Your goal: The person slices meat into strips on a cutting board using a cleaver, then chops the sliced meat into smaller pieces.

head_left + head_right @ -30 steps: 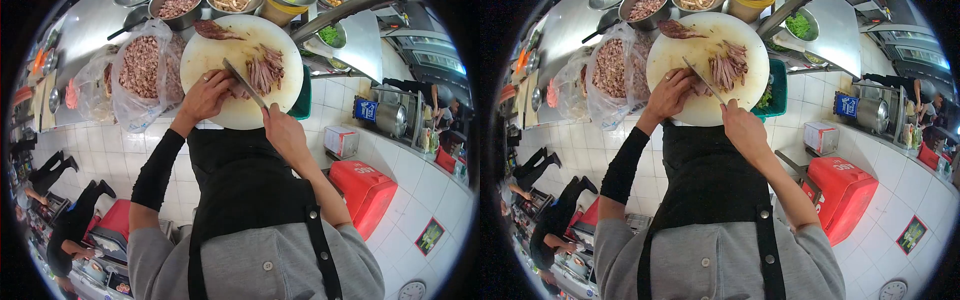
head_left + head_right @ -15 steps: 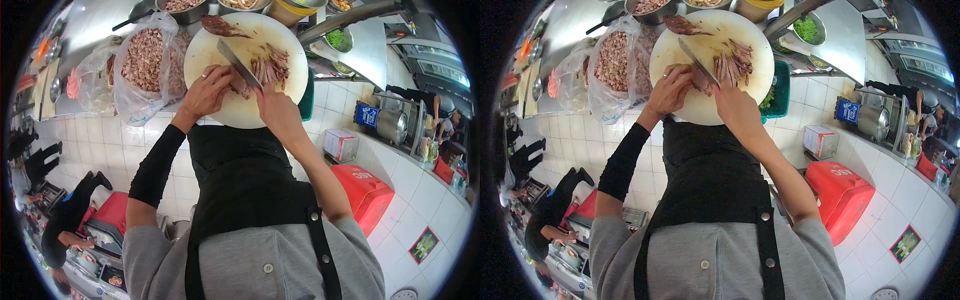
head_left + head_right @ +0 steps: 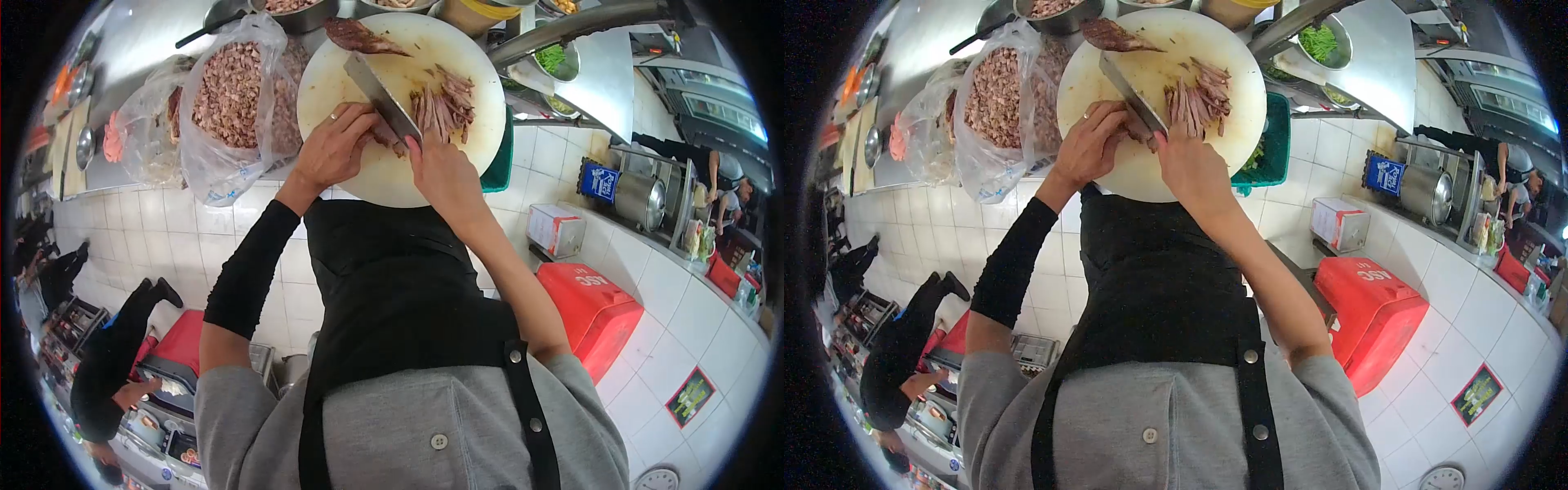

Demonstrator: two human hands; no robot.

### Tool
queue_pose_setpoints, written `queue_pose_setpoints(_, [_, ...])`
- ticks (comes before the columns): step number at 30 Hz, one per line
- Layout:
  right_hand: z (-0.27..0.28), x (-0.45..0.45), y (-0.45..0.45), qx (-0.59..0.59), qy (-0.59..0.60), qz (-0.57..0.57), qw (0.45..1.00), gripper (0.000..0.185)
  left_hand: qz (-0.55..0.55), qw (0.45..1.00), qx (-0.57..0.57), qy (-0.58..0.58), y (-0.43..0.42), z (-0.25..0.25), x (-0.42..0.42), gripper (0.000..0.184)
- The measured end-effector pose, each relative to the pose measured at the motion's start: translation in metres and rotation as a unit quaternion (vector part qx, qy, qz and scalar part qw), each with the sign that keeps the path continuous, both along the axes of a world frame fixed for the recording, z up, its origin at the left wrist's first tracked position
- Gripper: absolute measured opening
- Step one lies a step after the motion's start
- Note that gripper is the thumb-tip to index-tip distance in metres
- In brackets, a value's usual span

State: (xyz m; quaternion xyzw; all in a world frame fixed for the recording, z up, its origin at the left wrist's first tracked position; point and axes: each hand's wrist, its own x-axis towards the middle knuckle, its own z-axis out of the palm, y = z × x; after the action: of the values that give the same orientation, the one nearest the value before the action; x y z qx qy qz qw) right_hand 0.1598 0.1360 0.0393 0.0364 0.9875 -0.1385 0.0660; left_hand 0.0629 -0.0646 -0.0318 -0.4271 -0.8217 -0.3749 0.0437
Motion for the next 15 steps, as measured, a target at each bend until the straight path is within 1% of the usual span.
queue_pose_setpoints(3, [0.031, 0.019, 0.001, 0.008, -0.044, -0.025, 0.999, 0.038, 0.002, 1.000, -0.015, -0.003, -0.003, -0.004, 0.001, 0.036])
queue_pose_setpoints(6, [0.053, 0.036, 0.001, -0.028, -0.123, -0.047, 0.991, 0.037, 0.002, 1.000, -0.025, 0.005, -0.003, -0.003, 0.002, 0.035])
queue_pose_setpoints(9, [0.008, 0.036, -0.009, 0.015, -0.076, -0.041, 0.996, 0.039, 0.009, 1.000, -0.020, 0.005, -0.003, -0.005, 0.001, 0.033])
queue_pose_setpoints(12, [-0.004, 0.012, -0.021, 0.022, -0.008, -0.020, 1.000, 0.039, 0.009, 1.000, -0.013, 0.006, 0.000, -0.002, -0.004, 0.031])
queue_pose_setpoints(13, [-0.006, 0.005, -0.020, 0.002, 0.007, -0.034, 0.999, 0.038, 0.009, 1.000, -0.018, 0.003, -0.001, -0.004, -0.002, 0.030])
queue_pose_setpoints(15, [-0.001, 0.002, -0.012, -0.015, 0.031, -0.009, 0.999, 0.037, 0.004, 1.000, -0.020, -0.003, -0.003, -0.003, -0.004, 0.028])
